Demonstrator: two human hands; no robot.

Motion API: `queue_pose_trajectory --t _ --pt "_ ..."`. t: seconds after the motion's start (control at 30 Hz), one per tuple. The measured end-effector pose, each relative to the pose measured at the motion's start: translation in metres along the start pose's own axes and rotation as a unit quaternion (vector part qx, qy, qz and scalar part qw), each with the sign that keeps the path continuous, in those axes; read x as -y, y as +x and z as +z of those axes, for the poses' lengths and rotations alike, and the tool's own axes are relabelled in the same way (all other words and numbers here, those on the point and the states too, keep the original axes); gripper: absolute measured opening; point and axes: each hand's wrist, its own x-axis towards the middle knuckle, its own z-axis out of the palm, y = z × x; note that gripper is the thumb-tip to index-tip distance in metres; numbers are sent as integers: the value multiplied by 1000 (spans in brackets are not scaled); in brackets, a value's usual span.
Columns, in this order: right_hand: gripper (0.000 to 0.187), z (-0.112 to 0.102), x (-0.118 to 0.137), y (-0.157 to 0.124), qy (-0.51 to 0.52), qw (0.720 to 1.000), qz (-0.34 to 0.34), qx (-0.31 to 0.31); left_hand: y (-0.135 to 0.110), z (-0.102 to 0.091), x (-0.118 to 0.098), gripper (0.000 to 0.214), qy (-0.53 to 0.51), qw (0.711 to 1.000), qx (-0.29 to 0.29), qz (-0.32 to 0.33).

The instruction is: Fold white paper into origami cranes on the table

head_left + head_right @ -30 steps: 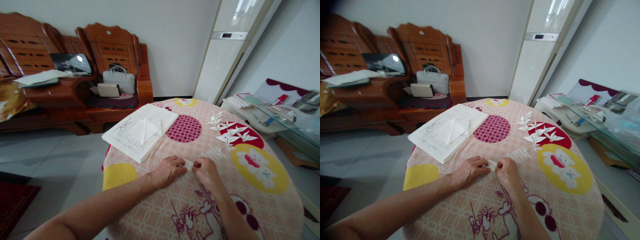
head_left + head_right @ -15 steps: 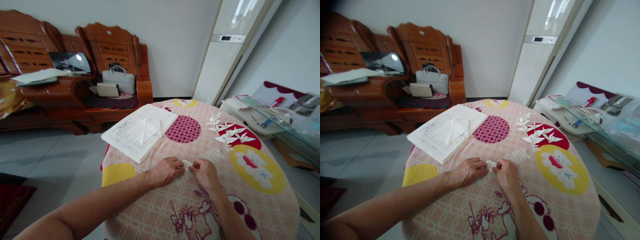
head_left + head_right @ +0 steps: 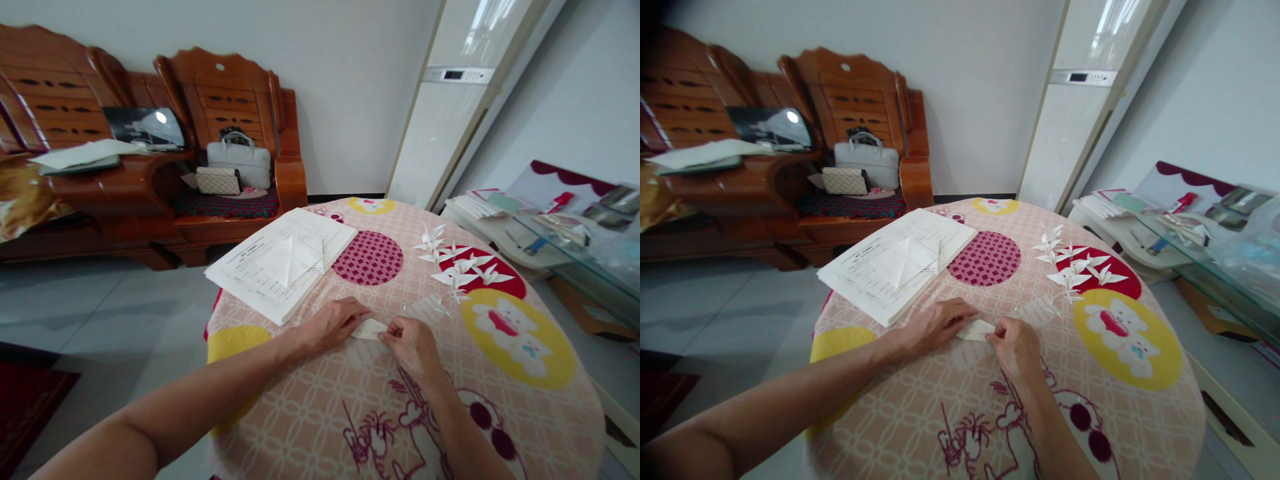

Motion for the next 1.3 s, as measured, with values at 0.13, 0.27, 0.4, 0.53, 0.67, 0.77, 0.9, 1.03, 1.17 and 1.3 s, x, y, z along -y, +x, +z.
queue_pose_trajectory --t 0.13,0.27,0.4,0.53,0.67,0.77,0.9,1.03,1.17,1.3 --pt "16 -1 0 -1 -1 1000 0 2 25 7 -6 26 44 997 69 -12" --pt "17 -1 -2 -2 15 1000 -3 1 38 11 -9 15 45 992 91 -78" --pt "18 -1 -7 -2 63 998 -5 -18 36 7 -5 9 -77 983 79 -145" --pt "23 0 -12 0 160 985 -29 -49 28 7 -2 19 -290 931 29 -219" --pt "28 2 -11 1 308 950 -41 5 22 12 -9 23 -444 855 -8 -267" --pt "31 3 -10 0 374 926 -43 31 20 15 -16 21 -486 827 -41 -280" --pt "27 5 -11 0 420 905 -23 55 19 20 -20 21 -515 806 -51 -289" --pt "26 6 -13 0 425 902 7 71 16 23 -21 19 -518 799 -2 -305" --pt "24 4 -18 1 362 928 -15 91 11 24 -18 23 -487 809 40 -327" --pt "22 1 -22 5 292 946 -48 134 8 22 -9 24 -422 857 -46 -292"
